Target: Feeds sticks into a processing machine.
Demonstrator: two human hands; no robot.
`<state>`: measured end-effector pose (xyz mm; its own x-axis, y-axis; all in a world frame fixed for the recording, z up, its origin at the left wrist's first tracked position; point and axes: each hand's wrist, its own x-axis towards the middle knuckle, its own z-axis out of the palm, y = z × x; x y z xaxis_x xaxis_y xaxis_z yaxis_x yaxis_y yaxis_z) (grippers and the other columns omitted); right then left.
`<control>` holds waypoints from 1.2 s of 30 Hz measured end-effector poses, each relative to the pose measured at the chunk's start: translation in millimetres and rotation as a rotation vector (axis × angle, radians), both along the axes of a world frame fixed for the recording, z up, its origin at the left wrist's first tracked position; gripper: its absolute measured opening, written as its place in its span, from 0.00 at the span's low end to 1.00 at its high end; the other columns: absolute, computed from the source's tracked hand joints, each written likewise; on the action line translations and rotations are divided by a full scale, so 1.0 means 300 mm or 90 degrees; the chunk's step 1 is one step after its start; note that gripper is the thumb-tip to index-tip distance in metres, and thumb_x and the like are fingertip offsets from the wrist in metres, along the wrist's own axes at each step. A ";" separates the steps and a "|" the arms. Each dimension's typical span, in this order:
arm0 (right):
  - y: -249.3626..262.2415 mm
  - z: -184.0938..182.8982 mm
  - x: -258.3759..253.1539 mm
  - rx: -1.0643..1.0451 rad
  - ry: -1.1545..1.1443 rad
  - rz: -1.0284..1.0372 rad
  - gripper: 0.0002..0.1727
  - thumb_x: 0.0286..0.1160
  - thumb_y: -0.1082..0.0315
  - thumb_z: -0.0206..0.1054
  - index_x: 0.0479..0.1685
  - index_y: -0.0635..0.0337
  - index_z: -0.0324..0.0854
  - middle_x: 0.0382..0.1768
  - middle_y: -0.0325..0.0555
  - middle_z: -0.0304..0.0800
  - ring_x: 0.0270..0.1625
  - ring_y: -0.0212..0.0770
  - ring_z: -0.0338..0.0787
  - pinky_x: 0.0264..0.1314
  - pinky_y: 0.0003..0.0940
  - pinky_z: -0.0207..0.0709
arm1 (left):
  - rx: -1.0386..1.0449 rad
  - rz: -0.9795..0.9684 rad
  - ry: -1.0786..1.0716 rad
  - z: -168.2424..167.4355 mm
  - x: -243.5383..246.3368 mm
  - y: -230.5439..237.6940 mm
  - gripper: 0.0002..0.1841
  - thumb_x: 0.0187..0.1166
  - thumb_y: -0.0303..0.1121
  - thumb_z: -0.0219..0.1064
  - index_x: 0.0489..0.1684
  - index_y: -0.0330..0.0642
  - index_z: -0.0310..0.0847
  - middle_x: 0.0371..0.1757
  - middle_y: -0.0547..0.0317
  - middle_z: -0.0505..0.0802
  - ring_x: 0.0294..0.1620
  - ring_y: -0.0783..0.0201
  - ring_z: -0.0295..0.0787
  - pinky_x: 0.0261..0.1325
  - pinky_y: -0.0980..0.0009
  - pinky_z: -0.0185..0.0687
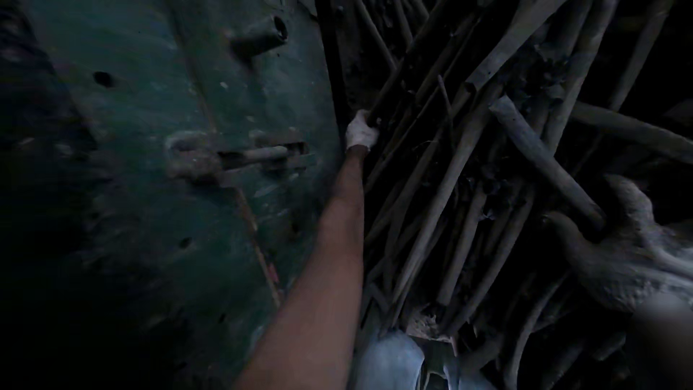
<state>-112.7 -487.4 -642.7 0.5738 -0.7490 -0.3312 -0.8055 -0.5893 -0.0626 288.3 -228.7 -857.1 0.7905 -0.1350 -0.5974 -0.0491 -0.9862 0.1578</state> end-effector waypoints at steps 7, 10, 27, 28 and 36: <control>-0.001 0.056 0.056 -0.014 -0.036 -0.002 0.55 0.52 0.16 0.64 0.85 0.33 0.71 0.89 0.81 0.45 0.80 0.92 0.59 0.72 0.88 0.55 | -0.074 0.086 -0.059 0.337 -0.200 -0.004 0.23 0.72 0.52 0.75 0.63 0.54 0.88 0.57 0.55 0.95 0.60 0.55 0.93 0.67 0.45 0.87; -0.007 0.061 0.059 -0.009 -0.036 -0.002 0.53 0.53 0.16 0.64 0.85 0.33 0.73 0.89 0.79 0.47 0.79 0.90 0.62 0.74 0.86 0.56 | -0.107 0.111 -0.104 0.540 -0.313 -0.014 0.23 0.70 0.52 0.78 0.61 0.54 0.88 0.51 0.53 0.96 0.50 0.51 0.95 0.56 0.41 0.89; -0.005 0.051 0.060 0.019 -0.018 -0.002 0.47 0.59 0.21 0.60 0.82 0.33 0.75 0.88 0.79 0.52 0.79 0.86 0.65 0.73 0.84 0.58 | -0.104 -0.048 0.059 0.905 -0.175 -0.511 0.38 0.72 0.69 0.66 0.75 0.53 0.76 0.58 0.50 0.94 0.59 0.50 0.92 0.61 0.39 0.86; -0.007 0.050 0.057 0.023 -0.020 0.001 0.46 0.60 0.22 0.61 0.82 0.32 0.74 0.88 0.78 0.52 0.79 0.86 0.65 0.73 0.84 0.58 | -0.089 -0.055 0.039 0.899 -0.180 -0.532 0.38 0.74 0.69 0.64 0.77 0.54 0.75 0.58 0.49 0.94 0.60 0.48 0.92 0.62 0.38 0.86; -0.011 0.045 0.056 0.029 -0.034 0.008 0.44 0.62 0.25 0.64 0.81 0.34 0.75 0.87 0.79 0.53 0.79 0.86 0.65 0.72 0.84 0.59 | -0.109 0.012 -0.245 1.001 -0.258 -0.546 0.26 0.86 0.56 0.57 0.75 0.53 0.77 0.67 0.52 0.89 0.64 0.52 0.89 0.65 0.48 0.87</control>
<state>-96.0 -490.7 -629.3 0.6006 -0.7266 -0.3336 -0.7929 -0.5949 -0.1317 211.0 -392.5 -556.7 0.9550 -0.1900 -0.2277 -0.1189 -0.9486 0.2932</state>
